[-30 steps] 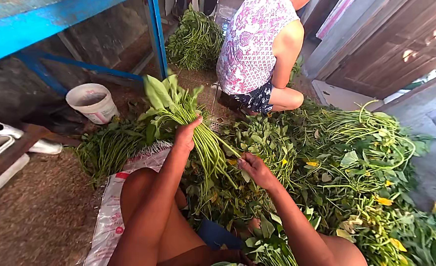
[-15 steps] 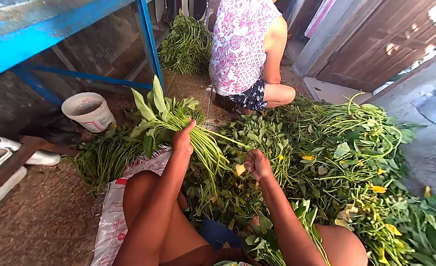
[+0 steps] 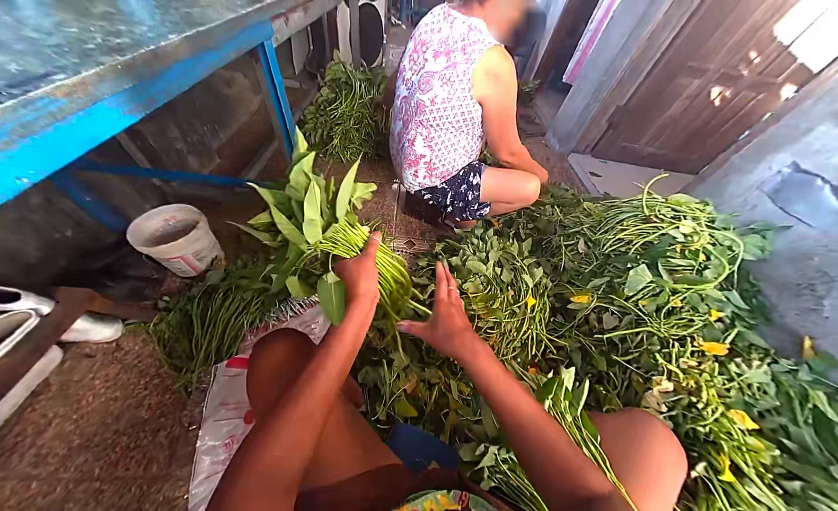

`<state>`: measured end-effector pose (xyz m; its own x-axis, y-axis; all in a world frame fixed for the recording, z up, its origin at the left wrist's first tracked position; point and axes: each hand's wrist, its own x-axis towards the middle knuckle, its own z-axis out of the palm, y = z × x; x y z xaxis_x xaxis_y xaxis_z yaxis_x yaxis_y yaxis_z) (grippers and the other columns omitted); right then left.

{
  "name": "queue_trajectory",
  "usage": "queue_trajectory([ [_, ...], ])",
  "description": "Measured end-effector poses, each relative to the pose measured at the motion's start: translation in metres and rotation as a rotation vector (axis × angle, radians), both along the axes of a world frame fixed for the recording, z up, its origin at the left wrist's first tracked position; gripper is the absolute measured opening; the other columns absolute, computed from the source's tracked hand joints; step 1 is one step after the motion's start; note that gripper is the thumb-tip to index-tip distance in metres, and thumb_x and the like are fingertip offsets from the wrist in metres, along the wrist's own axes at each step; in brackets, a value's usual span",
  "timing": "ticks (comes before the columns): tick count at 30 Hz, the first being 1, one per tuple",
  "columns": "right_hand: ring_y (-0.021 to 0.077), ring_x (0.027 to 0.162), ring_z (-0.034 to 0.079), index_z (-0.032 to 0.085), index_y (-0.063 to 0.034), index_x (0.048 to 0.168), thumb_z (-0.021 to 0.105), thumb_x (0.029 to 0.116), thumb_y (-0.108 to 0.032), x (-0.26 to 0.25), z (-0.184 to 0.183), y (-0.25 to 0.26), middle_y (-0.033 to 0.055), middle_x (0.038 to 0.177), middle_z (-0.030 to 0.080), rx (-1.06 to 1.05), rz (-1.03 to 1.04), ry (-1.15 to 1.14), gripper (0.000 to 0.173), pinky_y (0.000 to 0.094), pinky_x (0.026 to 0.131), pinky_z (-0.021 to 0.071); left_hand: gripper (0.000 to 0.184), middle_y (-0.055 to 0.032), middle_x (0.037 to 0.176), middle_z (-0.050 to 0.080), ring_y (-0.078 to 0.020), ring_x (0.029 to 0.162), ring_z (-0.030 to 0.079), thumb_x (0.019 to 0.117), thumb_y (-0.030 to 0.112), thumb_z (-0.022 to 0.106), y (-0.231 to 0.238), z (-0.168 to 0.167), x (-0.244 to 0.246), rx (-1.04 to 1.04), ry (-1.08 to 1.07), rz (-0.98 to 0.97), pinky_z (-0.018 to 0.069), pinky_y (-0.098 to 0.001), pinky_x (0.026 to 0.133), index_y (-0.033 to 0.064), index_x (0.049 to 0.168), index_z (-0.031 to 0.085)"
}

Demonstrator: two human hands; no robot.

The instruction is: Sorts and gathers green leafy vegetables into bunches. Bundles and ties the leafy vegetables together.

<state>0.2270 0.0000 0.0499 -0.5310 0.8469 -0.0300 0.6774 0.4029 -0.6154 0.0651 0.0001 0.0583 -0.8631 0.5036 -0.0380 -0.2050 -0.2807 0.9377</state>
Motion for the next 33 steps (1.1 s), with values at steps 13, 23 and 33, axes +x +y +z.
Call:
queue_trajectory([
  [13,0.0519,0.111,0.064,0.049,-0.0012,0.145,0.073,0.0837,-0.002,0.068,0.097,0.051,0.0318,0.126,0.061,0.29,0.044,-0.436,0.066,0.0675,0.087,0.0517,0.045,-0.0128,0.13,0.063,-0.0256,0.115,0.065,0.1075,0.04,0.049,-0.024,0.027,0.076,0.276,-0.634,-0.561,0.0553,-0.044,0.096,0.0093,0.141,0.049],
  [23,0.0508,0.113,0.063,0.056,0.0064,0.126,0.069,0.0841,0.01,0.182,0.17,0.054,0.0308,0.118,0.063,0.51,0.016,-0.841,0.044,0.0646,0.093,0.0482,0.037,-0.0102,0.124,0.068,-0.0144,0.097,0.072,0.1112,0.016,0.038,-0.051,-0.077,0.156,0.096,-0.801,-0.974,0.0593,-0.0246,0.08,0.0057,0.147,0.038],
  [33,0.0577,0.107,0.061,0.054,0.0096,0.118,0.059,0.0895,0.012,0.203,0.208,0.004,0.0366,0.114,0.06,0.666,-0.034,-0.934,0.029,0.0671,0.087,0.0462,0.127,-0.0244,0.162,0.032,-0.0375,0.151,0.03,0.0666,0.048,0.093,0.009,0.055,0.178,0.039,1.136,-0.88,0.0255,-0.0555,0.123,-0.0009,0.16,0.023],
])
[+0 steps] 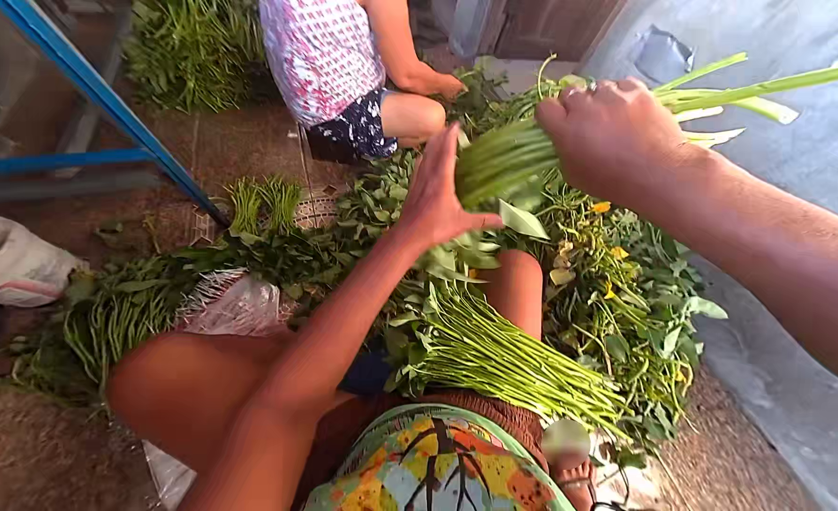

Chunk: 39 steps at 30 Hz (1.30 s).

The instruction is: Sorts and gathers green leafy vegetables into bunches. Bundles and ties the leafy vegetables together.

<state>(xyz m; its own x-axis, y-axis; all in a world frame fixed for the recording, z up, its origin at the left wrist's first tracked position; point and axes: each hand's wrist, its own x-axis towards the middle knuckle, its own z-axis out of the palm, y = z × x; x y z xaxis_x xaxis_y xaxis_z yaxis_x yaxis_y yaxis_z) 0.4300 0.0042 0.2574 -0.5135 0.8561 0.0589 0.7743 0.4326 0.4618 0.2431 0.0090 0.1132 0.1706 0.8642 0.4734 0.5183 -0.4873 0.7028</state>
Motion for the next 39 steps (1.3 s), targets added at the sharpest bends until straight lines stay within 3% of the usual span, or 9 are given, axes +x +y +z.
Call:
queue_trajectory([
  [2,0.0586,0.11,0.059,0.051,0.0103,0.123,0.065,0.0843,0.012,-0.003,-0.006,-0.016,0.038,0.12,0.058,0.011,-0.098,0.101,0.041,0.0681,0.088,0.0456,0.103,-0.0242,0.155,0.045,-0.0425,0.148,0.036,0.0744,0.031,0.091,0.026,0.005,0.009,0.233,0.218,0.044,0.0176,-0.0637,0.122,0.0011,0.156,0.036],
  [5,0.0609,0.113,0.056,0.045,0.0105,0.134,0.07,0.0814,0.01,0.012,-0.052,-0.037,0.0394,0.127,0.053,-0.076,-0.251,0.248,0.058,0.0708,0.088,0.0463,0.053,-0.0245,0.119,0.069,-0.0433,0.12,0.063,0.0838,-0.004,0.071,0.038,-0.021,0.008,0.602,0.339,0.092,0.0305,-0.0659,0.116,0.0015,0.136,0.061],
  [9,0.0595,0.112,0.058,0.045,0.0102,0.141,0.074,0.0831,0.005,0.044,-0.145,-0.073,0.0391,0.126,0.056,-0.159,-0.246,0.405,0.065,0.07,0.09,0.0477,0.035,-0.0241,0.107,0.07,-0.0414,0.111,0.068,0.0995,-0.003,0.055,0.007,-0.095,0.016,0.717,0.437,0.001,0.0391,-0.0629,0.111,0.0021,0.133,0.06],
  [13,0.0537,0.122,0.057,0.045,0.0087,0.142,0.066,0.0915,0.002,0.064,-0.196,-0.099,0.0366,0.13,0.056,-0.411,-0.375,0.328,0.055,0.0636,0.103,0.0438,0.063,-0.0232,0.115,0.069,-0.0405,0.116,0.066,0.0852,0.034,0.08,-0.019,-0.152,0.018,0.544,0.459,-0.296,0.0386,-0.062,0.113,0.0023,0.136,0.06],
  [17,0.0524,0.13,0.052,0.039,0.0084,0.148,0.068,0.0959,-0.01,0.083,-0.208,-0.116,0.036,0.139,0.051,-0.606,-0.491,0.195,0.063,0.0619,0.109,0.0393,0.098,-0.0245,0.139,0.059,-0.039,0.134,0.054,0.0811,0.07,0.069,-0.023,-0.155,0.012,0.238,0.396,-0.417,0.0343,-0.0562,0.119,-0.0028,0.145,0.051],
  [22,0.0517,0.123,0.059,0.045,0.01,0.143,0.065,0.0877,0.006,0.093,-0.216,-0.135,0.0359,0.133,0.058,-0.52,-0.395,0.233,0.059,0.0623,0.102,0.045,0.043,-0.0151,0.122,0.071,-0.0319,0.126,0.062,0.1053,0.038,0.05,-0.053,-0.124,0.079,0.186,0.319,-0.503,0.0379,-0.0529,0.117,0.0052,0.123,0.072],
  [30,0.0475,0.141,0.042,0.037,-0.0052,0.157,0.086,0.0808,-0.019,0.159,-0.194,-0.133,0.0277,0.157,0.038,-0.857,-0.548,0.553,0.091,0.0641,0.114,0.0359,0.046,-0.0205,0.113,0.07,-0.0348,0.113,0.066,0.1113,0.034,0.036,-0.085,-0.117,0.121,-0.423,0.588,-0.352,0.047,-0.05,0.1,-0.0007,0.117,0.065],
  [34,0.0469,0.142,0.043,0.035,0.0072,0.154,0.064,0.0989,-0.026,0.123,-0.191,-0.157,0.0325,0.157,0.035,-0.447,-0.595,0.883,0.071,0.06,0.113,0.0396,0.048,-0.0208,0.127,0.066,-0.0343,0.127,0.059,0.1119,0.036,0.035,-0.089,-0.099,0.128,-0.613,0.628,-0.283,0.0409,-0.0504,0.11,-0.0016,0.128,0.061],
  [39,0.0476,0.144,0.042,0.05,0.0075,0.146,0.021,0.1057,-0.056,0.083,-0.299,-0.157,0.0278,0.151,0.05,-0.086,-0.37,0.892,0.081,0.0696,0.118,0.0231,0.048,-0.0216,0.126,0.065,-0.0361,0.126,0.059,0.1127,0.034,0.032,-0.094,-0.098,0.122,-0.626,0.603,-0.266,0.0437,-0.0507,0.106,-0.0014,0.127,0.062],
])
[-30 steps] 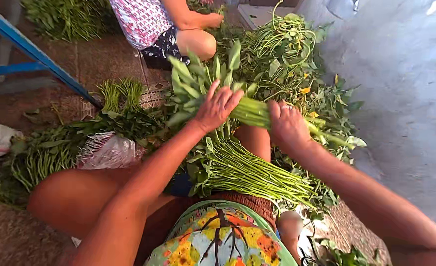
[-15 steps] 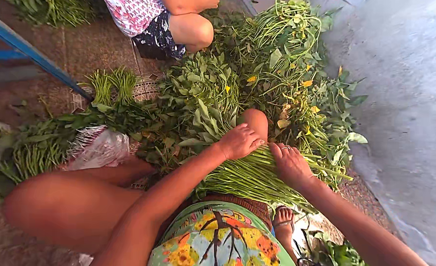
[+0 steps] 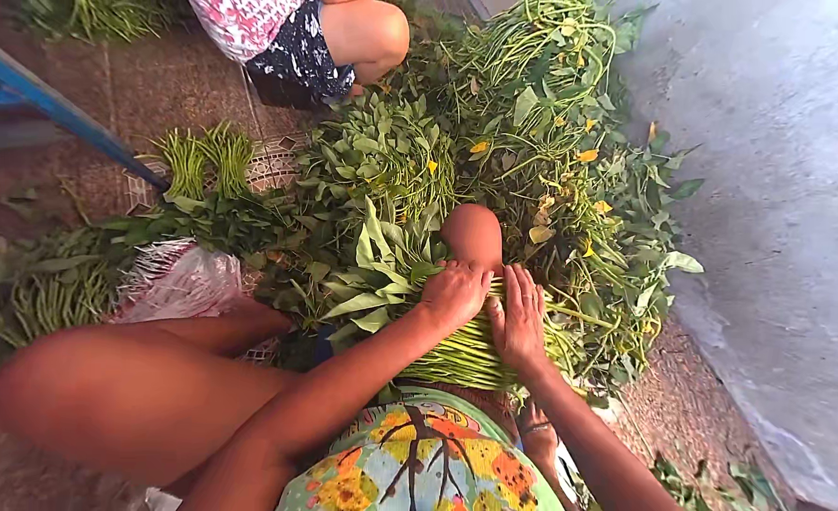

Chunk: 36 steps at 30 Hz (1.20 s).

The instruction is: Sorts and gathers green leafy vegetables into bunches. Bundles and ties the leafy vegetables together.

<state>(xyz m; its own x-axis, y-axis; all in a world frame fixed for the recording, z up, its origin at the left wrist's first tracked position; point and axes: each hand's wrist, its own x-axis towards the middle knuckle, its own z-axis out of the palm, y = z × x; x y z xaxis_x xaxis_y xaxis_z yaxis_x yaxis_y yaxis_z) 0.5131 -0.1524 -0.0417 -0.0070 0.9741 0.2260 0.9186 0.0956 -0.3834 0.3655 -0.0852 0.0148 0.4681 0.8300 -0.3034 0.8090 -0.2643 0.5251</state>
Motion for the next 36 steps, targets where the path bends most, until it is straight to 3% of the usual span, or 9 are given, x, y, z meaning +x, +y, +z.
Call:
queue_trajectory([
  [6,0.0437,0.11,0.067,0.066,0.0064,0.12,0.025,0.1047,-0.048,0.008,0.002,0.03,0.0267,0.116,0.069,-0.123,0.053,0.059,0.069,0.0589,0.095,0.0506,0.063,-0.0217,0.137,0.061,-0.0357,0.139,0.048,0.11,0.051,0.032,0.015,-0.003,-0.049,0.05,0.065,0.061,0.0129,-0.062,0.124,0.0006,0.135,0.061],
  [10,0.0402,0.097,0.072,0.071,0.0036,0.103,0.027,0.1048,-0.05,-0.01,0.002,0.022,0.0228,0.1,0.073,0.021,0.172,0.003,0.069,0.056,0.086,0.0545,0.076,-0.0278,0.119,0.066,-0.0423,0.121,0.061,0.1113,0.049,0.013,-0.004,0.008,-0.083,-0.232,0.189,0.129,0.0425,-0.0614,0.103,-0.0053,0.12,0.065],
  [16,0.0362,0.087,0.074,0.073,-0.002,0.088,0.035,0.1026,-0.044,-0.042,0.009,0.033,0.0181,0.084,0.074,0.132,0.311,-0.073,0.059,0.0554,0.083,0.055,0.059,-0.0264,0.142,0.054,-0.041,0.135,0.05,0.1076,0.043,0.049,-0.003,-0.007,-0.102,-0.01,-0.006,0.211,0.0335,-0.0591,0.115,-0.0018,0.146,0.049],
  [20,0.038,0.094,0.073,0.073,0.0034,0.096,0.033,0.1048,-0.032,-0.044,0.009,0.035,0.0223,0.095,0.074,0.073,0.385,0.18,0.054,0.0553,0.084,0.0561,0.111,-0.023,0.148,0.048,-0.0368,0.135,0.05,0.0744,0.055,0.087,-0.01,0.015,-0.07,-0.086,-0.181,-0.045,0.0424,-0.0543,0.111,0.0037,0.157,0.034],
  [25,0.0143,0.104,0.069,0.066,-0.0002,0.114,0.041,0.097,-0.013,0.007,0.067,0.008,0.0072,0.113,0.07,-0.31,0.414,0.855,0.032,0.0377,0.094,0.0586,0.119,-0.0246,0.15,0.043,-0.0417,0.135,0.047,0.0687,0.051,0.093,-0.014,0.013,-0.073,-0.14,0.01,0.004,0.0435,-0.0566,0.108,0.0081,0.16,0.03],
  [27,0.0124,0.085,0.071,0.072,-0.0042,0.097,0.042,0.0977,-0.02,0.024,0.098,-0.02,0.0022,0.092,0.074,-0.769,0.526,0.673,0.034,0.0367,0.082,0.0604,0.115,-0.0237,0.148,0.045,-0.0409,0.133,0.05,0.0685,0.049,0.094,-0.016,0.012,-0.081,-0.142,-0.002,0.065,0.0456,-0.0564,0.107,0.0097,0.159,0.034],
  [30,0.0436,0.122,0.061,0.058,0.0074,0.133,0.035,0.1119,-0.04,-0.006,0.089,-0.047,0.0304,0.127,0.063,-1.28,0.468,-0.056,0.057,0.0608,0.103,0.0453,0.113,-0.0219,0.147,0.047,-0.0388,0.13,0.052,0.0673,0.05,0.094,-0.016,0.014,-0.083,-0.146,0.021,0.111,0.0471,-0.0552,0.105,0.0112,0.157,0.038],
  [32,0.0475,0.139,0.046,0.041,0.0104,0.148,0.031,0.1069,-0.061,-0.02,0.051,-0.059,0.0344,0.148,0.046,-1.254,0.368,-0.216,0.083,0.0614,0.113,0.0372,0.11,-0.0218,0.144,0.049,-0.038,0.128,0.053,0.0671,0.05,0.094,-0.017,0.016,-0.082,-0.143,0.039,0.12,0.0468,-0.0544,0.105,0.0099,0.155,0.041],
  [36,0.0356,0.144,0.045,0.054,0.0001,0.144,0.032,0.097,-0.077,-0.019,0.003,-0.063,0.0238,0.148,0.053,-0.801,0.422,0.081,0.093,0.0526,0.121,0.0335,0.106,-0.0205,0.14,0.051,-0.0373,0.127,0.054,0.0671,0.052,0.094,-0.018,0.02,-0.081,-0.149,0.082,0.118,0.0466,-0.0538,0.104,0.0059,0.149,0.045],
])
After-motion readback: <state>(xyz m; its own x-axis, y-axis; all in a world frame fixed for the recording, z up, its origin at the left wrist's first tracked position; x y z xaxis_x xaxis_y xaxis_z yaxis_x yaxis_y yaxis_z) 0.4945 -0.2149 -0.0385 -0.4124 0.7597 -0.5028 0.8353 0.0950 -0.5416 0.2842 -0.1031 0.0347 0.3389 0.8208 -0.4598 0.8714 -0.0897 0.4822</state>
